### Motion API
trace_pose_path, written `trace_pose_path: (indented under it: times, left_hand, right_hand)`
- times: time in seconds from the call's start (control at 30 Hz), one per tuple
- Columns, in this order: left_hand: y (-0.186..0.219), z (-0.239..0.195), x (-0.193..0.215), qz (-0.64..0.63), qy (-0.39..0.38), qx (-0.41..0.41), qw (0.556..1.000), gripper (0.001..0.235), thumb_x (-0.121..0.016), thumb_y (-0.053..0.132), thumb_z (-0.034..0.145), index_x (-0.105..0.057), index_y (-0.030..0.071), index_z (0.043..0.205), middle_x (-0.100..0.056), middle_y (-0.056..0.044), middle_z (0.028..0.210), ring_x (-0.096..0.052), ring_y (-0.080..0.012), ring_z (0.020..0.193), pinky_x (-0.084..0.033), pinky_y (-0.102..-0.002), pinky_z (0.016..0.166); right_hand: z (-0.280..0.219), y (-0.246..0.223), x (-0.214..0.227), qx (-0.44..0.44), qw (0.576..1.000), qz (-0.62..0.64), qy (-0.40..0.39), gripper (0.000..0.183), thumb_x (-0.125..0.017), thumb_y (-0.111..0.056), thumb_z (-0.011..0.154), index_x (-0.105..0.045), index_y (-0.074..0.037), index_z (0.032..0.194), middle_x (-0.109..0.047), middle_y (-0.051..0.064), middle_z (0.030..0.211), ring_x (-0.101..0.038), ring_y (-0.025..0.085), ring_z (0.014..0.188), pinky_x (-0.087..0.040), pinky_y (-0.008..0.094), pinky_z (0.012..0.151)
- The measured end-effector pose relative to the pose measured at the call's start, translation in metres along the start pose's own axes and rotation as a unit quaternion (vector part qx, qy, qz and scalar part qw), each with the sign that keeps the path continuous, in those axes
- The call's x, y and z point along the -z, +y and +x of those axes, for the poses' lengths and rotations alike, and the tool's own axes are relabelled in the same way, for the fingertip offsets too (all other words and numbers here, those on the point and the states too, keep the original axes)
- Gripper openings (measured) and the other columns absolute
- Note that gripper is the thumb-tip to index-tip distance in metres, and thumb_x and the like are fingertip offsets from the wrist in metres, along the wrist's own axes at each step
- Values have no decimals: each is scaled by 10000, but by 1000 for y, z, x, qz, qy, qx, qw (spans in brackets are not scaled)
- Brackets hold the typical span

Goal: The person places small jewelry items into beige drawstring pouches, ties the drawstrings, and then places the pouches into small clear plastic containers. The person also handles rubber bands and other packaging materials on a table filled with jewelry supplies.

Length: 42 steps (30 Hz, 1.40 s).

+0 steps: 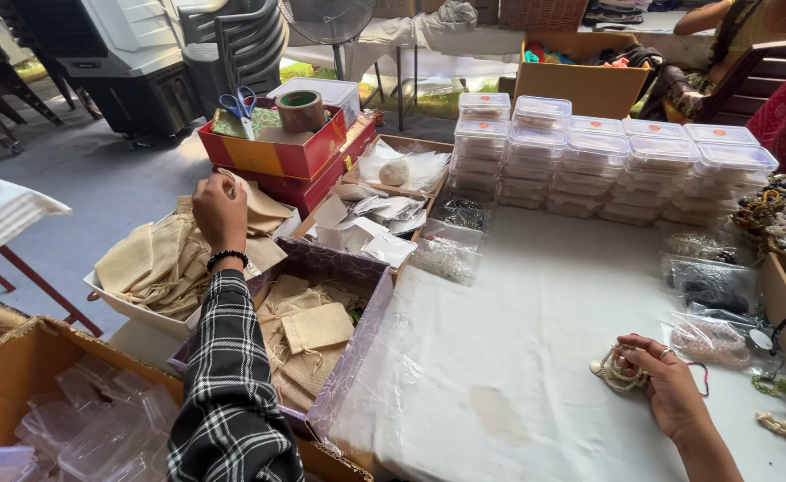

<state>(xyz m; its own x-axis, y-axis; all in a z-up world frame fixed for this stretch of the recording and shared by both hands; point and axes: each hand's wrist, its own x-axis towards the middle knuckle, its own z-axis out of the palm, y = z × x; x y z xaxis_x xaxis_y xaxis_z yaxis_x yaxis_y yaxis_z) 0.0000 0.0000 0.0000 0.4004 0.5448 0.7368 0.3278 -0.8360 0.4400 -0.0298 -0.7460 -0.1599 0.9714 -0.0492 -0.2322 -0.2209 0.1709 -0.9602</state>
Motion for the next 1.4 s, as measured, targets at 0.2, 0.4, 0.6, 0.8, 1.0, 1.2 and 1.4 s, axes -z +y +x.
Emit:
trace_pose_path:
  times: [0.2, 0.4, 0.6, 0.8, 1.0, 1.2, 1.4]
  left_hand:
    - [169, -4, 54, -177, 10, -296, 939, 153, -727, 113, 972, -613, 40, 1043, -718, -151, 947, -727, -300, 821, -601, -427, 704]
    - [343, -154, 32, -314, -162, -511, 783, 170, -707, 80, 836, -552, 43, 896, -621, -161, 840, -659, -347, 827, -535, -457, 739]
    - [399, -350, 5, -108, -600, -466, 641, 501, -795, 558, 884, -644, 141, 1117, -599, -148, 1165, -595, -348, 1110, -470, -507, 919]
    - [377, -353, -36, -194, -562, -318, 739, 481, -807, 465, 803, -671, 138, 1129, -675, -80, 1129, -637, -279, 1120, -543, -417, 894]
    - [352, -360, -31, -379, -514, -183, 747, 355, -732, 264, 844, -687, 144, 1175, -745, -88, 1004, -749, -228, 915, -595, -353, 841]
    - [352, -372, -12, -358, -321, -306, 822, 165, -737, 130, 873, -695, 116, 1032, -739, -57, 968, -720, -254, 845, -562, -392, 815]
    - [358, -362, 13, -402, -122, -312, 852, 190, -736, 41, 866, -603, 89, 993, -663, -50, 1005, -666, -245, 925, -570, -403, 823]
  right_hand:
    - [-4, -6, -4, -2, 1000, -6, -12, 272, -650, -115, 943, -705, -49, 1201, -691, 56, 1018, -601, 134, 883, -496, 284, 818]
    - [-14, -14, -2, 30, 999, 37, -21, 262, -657, -117, 923, -698, -42, 1171, -701, 48, 1000, -618, 122, 842, -516, 282, 794]
    - [-21, -31, -1, 56, 998, 37, 17, 236, -658, -91, 889, -709, -64, 1118, -709, 17, 899, -625, 89, 763, -521, 249, 714]
    - [-15, -22, 2, 116, 993, 31, 8, 227, -651, -52, 883, -728, -27, 1094, -719, 38, 883, -602, 94, 717, -516, 242, 674]
    - [-37, -40, -15, 176, 977, -102, 55, 292, -680, -41, 850, -752, -60, 1132, -727, 23, 922, -638, 66, 794, -520, 218, 721]
    - [-44, -50, -16, 268, 920, -272, 92, 278, -665, -43, 863, -756, -80, 1123, -808, 73, 943, -747, 116, 824, -602, 276, 754]
    - [-65, -65, -25, 423, 859, -285, 44, 431, -599, 29, 896, -670, -129, 1291, -760, 84, 1031, -746, 155, 915, -613, 289, 824]
